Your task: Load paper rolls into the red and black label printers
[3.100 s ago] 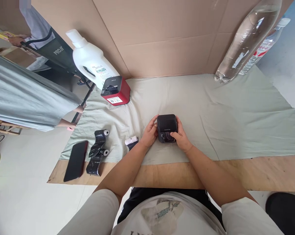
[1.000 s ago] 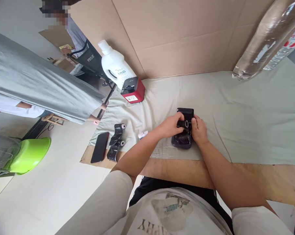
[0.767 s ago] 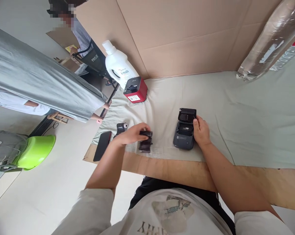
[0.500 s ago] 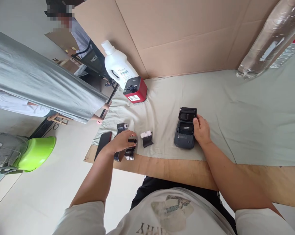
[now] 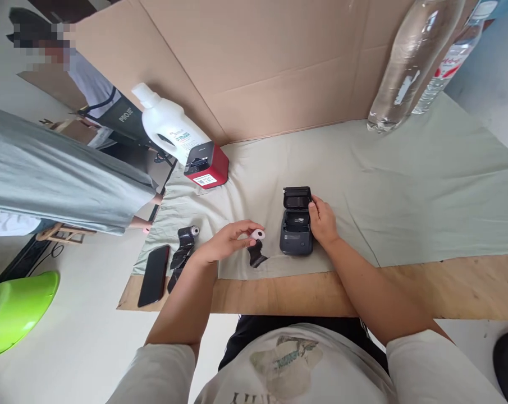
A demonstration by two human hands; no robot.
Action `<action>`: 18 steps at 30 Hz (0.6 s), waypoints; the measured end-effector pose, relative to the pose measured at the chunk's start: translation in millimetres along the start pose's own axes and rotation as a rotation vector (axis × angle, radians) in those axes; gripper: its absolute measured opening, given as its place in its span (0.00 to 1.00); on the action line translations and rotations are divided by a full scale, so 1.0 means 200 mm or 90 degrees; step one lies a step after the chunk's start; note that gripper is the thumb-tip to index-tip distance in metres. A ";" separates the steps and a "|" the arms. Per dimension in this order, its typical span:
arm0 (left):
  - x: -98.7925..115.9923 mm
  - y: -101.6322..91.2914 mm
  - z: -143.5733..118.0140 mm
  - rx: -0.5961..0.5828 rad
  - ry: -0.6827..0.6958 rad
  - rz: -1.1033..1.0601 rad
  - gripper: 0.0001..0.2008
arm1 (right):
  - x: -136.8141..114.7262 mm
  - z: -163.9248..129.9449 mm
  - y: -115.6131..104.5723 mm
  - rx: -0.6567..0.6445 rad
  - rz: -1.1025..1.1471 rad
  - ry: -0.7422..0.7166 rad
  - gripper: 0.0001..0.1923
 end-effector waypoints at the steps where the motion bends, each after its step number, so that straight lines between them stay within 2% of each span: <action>1: 0.08 0.03 0.03 -0.004 0.035 -0.053 0.17 | 0.00 0.00 0.00 -0.004 0.001 0.001 0.39; 3: 0.22 0.08 0.12 0.015 0.098 -0.093 0.16 | -0.01 0.00 0.01 -0.013 0.003 0.002 0.40; 6: 0.35 0.21 0.27 0.041 0.159 0.013 0.09 | -0.01 0.01 0.01 -0.017 0.009 0.009 0.42; 9: 0.36 0.34 0.38 0.041 0.168 0.215 0.07 | 0.01 0.01 0.01 -0.013 0.018 0.025 0.43; 11: 0.34 0.38 0.41 0.042 0.160 0.304 0.07 | 0.01 0.01 0.01 -0.012 0.020 0.029 0.43; 18: 0.32 0.37 0.40 0.042 0.148 0.331 0.07 | 0.00 0.01 0.02 -0.024 0.015 0.022 0.43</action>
Point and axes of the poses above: each hand's wrist, its own z-axis towards the middle knuckle, its own y-axis out of the palm, x = y × z, the point moved 10 cm from there along z, towards the middle knuckle, and after that the axes turned 10 degrees about x, right-handed, at the moved point
